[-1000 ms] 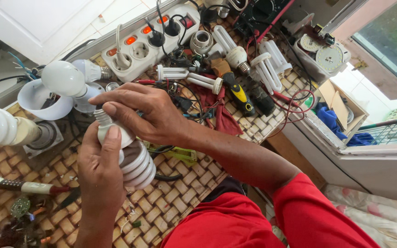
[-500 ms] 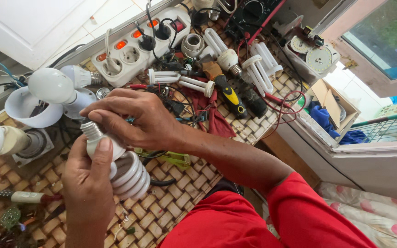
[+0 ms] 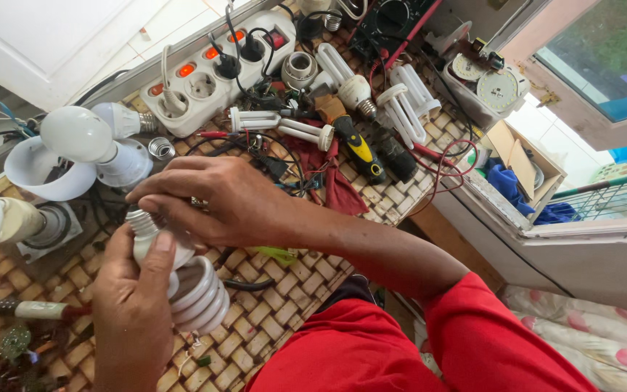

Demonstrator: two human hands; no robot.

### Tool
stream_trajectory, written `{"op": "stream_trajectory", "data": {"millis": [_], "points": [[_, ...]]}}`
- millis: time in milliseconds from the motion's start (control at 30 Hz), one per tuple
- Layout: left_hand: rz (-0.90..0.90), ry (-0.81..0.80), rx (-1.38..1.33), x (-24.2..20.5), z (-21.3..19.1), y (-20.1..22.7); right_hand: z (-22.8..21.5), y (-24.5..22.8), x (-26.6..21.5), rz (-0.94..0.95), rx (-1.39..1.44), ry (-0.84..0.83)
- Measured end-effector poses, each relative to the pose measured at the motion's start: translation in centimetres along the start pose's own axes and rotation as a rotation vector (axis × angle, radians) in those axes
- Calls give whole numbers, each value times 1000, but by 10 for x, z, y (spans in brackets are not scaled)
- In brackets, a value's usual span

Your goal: The person repairs a compact fluorescent light bulb by connecting wires to its internal circuit using pliers and alligator clips. They test the bulb by plugging it into a power strip, confirming it lights up, then disassemble it and place it aside before picking up another bulb.

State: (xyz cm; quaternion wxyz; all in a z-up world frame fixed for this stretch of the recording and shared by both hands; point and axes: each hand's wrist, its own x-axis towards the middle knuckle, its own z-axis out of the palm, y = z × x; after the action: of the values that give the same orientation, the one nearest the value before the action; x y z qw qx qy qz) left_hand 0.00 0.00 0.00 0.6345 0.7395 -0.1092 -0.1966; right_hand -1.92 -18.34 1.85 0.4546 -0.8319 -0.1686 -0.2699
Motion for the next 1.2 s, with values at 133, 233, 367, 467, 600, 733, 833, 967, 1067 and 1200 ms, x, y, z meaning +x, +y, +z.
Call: {"op": "stream_trajectory", "data": {"millis": [133,233,367,467,600,733,833,967,1067,1200], "points": [[13,-8,225,4,20,21,-24,1,-9,4,-30,21],[10,-101,248,4,49,48,-56,0,-23,42,-119,12],[-39,-262,266,9,95,67,-110,8,-55,139,-296,114],[183,-331,245,21,132,56,-151,16,-84,254,-508,280],[206,-428,244,26,172,53,-201,59,-145,505,-889,389],[123,-385,182,35,203,26,-219,80,-175,666,-860,339],[112,-417,198,37,214,22,-213,73,-169,670,-783,311],[96,-438,213,38,224,23,-213,86,-168,658,-891,290],[94,-426,238,40,227,21,-216,98,-172,676,-955,330],[66,-403,260,42,218,23,-216,92,-164,569,-1002,450]]}}
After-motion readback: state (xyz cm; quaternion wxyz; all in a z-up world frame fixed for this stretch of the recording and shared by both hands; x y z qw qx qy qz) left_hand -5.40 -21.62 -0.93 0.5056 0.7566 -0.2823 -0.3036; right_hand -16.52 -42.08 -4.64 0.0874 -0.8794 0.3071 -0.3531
